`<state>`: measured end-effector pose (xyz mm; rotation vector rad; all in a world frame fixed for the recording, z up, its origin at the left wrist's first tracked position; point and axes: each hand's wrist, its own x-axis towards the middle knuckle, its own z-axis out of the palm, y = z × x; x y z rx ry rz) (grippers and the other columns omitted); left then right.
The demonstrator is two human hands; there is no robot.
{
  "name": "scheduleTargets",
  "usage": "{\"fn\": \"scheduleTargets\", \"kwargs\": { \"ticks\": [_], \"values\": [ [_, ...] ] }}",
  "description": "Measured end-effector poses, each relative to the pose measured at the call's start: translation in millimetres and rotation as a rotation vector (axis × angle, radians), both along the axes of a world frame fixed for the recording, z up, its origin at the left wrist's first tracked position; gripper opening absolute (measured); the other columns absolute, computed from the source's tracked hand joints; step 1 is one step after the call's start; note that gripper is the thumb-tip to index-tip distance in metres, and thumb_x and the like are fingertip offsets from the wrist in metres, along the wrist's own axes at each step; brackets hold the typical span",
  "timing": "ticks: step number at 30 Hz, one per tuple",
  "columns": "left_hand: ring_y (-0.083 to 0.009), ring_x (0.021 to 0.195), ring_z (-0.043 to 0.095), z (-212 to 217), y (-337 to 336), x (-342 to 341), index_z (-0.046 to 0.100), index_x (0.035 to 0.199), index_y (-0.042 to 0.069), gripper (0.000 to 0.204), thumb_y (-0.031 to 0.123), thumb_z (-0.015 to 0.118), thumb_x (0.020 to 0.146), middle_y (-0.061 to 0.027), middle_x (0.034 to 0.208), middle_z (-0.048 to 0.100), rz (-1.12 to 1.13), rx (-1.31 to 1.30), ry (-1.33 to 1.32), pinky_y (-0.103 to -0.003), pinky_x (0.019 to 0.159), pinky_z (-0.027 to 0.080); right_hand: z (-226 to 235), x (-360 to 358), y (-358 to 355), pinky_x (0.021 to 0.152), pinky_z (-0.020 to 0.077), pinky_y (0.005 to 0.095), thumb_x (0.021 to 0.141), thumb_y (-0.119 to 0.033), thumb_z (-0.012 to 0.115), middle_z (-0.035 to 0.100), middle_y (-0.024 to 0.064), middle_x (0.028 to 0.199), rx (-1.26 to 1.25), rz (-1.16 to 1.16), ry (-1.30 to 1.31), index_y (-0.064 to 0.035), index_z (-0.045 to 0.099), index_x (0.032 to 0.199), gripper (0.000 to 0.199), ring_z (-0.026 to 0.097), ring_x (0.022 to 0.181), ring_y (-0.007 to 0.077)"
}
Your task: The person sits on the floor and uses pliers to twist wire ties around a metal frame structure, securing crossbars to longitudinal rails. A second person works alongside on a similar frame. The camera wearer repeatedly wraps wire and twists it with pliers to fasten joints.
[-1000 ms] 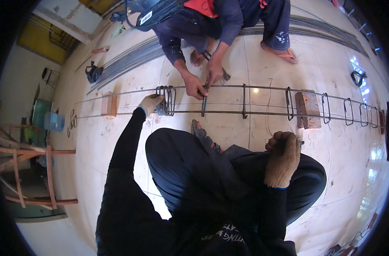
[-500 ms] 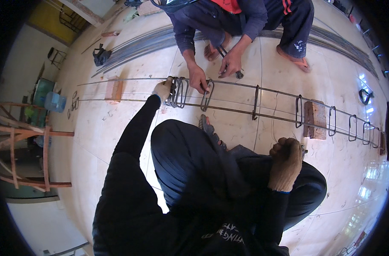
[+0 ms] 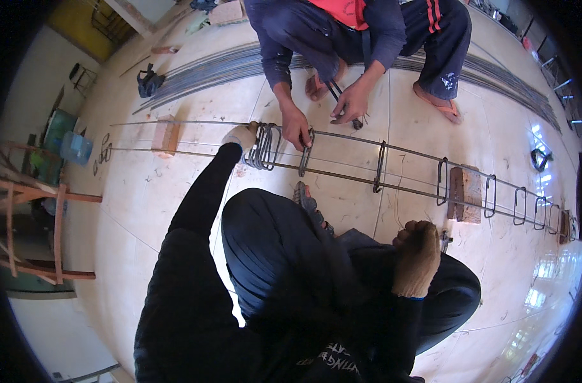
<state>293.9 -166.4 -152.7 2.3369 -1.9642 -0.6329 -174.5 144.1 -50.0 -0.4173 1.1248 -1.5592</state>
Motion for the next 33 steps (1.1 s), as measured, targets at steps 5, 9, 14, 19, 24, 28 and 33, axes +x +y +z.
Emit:
{"fn": "scheduleTargets", "kwargs": {
  "ticks": [5,9,14,19,24,28,33],
  "values": [
    [-0.0429,0.110,0.070,0,9,19,0.073,0.108,0.002,0.070,0.055,0.029,0.109,-0.0265,0.107,0.075,-0.083,-0.082,-0.058,-0.050,0.101,0.052,9,11,-2,0.065,0.0423,0.0313,0.109,-0.027,0.053,0.060,0.0079,0.092,-0.005,-0.009,-0.078,-0.0066,0.060,0.104,0.022,0.054,0.074,0.0182],
    [-0.0431,0.112,0.070,5,35,6,0.075,0.113,0.001,0.071,0.060,0.035,0.108,-0.0275,0.109,0.075,0.067,-0.228,0.103,-0.049,0.101,0.051,10,8,-2,0.065,0.0414,0.0311,0.109,-0.027,0.052,0.058,0.0069,0.091,0.013,-0.020,-0.100,-0.0068,0.059,0.103,0.022,0.052,0.074,0.0174],
    [-0.0413,0.104,0.071,11,39,12,0.075,0.113,-0.001,0.070,0.059,0.041,0.107,-0.0265,0.105,0.075,0.097,-0.250,0.200,-0.048,0.095,0.052,-2,11,-6,0.065,0.0400,0.0306,0.109,-0.028,0.051,0.056,0.0063,0.091,-0.017,0.054,-0.090,-0.0074,0.058,0.103,0.022,0.050,0.073,0.0168],
    [-0.0382,0.097,0.071,7,31,8,0.074,0.110,-0.002,0.068,0.060,0.045,0.105,-0.0253,0.100,0.075,0.087,-0.213,0.206,-0.046,0.090,0.052,-5,10,-4,0.065,0.0397,0.0305,0.109,-0.030,0.051,0.056,0.0061,0.091,-0.065,0.134,-0.078,-0.0079,0.059,0.103,0.024,0.050,0.074,0.0168],
    [-0.0344,0.082,0.067,-11,1,37,0.074,0.098,-0.005,0.073,0.064,0.049,0.103,-0.0213,0.088,0.072,0.041,0.075,0.302,-0.045,0.078,0.051,-5,17,-6,0.065,0.0398,0.0306,0.109,-0.030,0.051,0.057,0.0058,0.091,0.033,0.033,-0.191,-0.0082,0.059,0.102,0.024,0.051,0.074,0.0171],
    [-0.0438,0.087,0.070,-25,-6,43,0.056,0.132,0.002,0.046,0.039,0.052,0.105,-0.0299,0.096,0.072,-0.094,0.031,0.182,-0.051,0.079,0.054,-6,19,-7,0.065,0.0407,0.0307,0.109,-0.030,0.053,0.058,0.0055,0.092,0.069,0.018,-0.134,-0.0085,0.059,0.102,0.023,0.052,0.074,0.0171],
    [-0.0501,0.109,0.069,-23,2,16,0.054,0.137,0.002,0.052,0.041,0.037,0.108,-0.0363,0.114,0.069,-0.107,0.007,-0.048,-0.056,0.091,0.055,-14,16,-7,0.064,0.0414,0.0290,0.110,-0.029,0.052,0.057,0.0057,0.093,-0.069,0.185,-0.094,-0.0085,0.058,0.103,0.023,0.051,0.073,0.0168]
  ]
}}
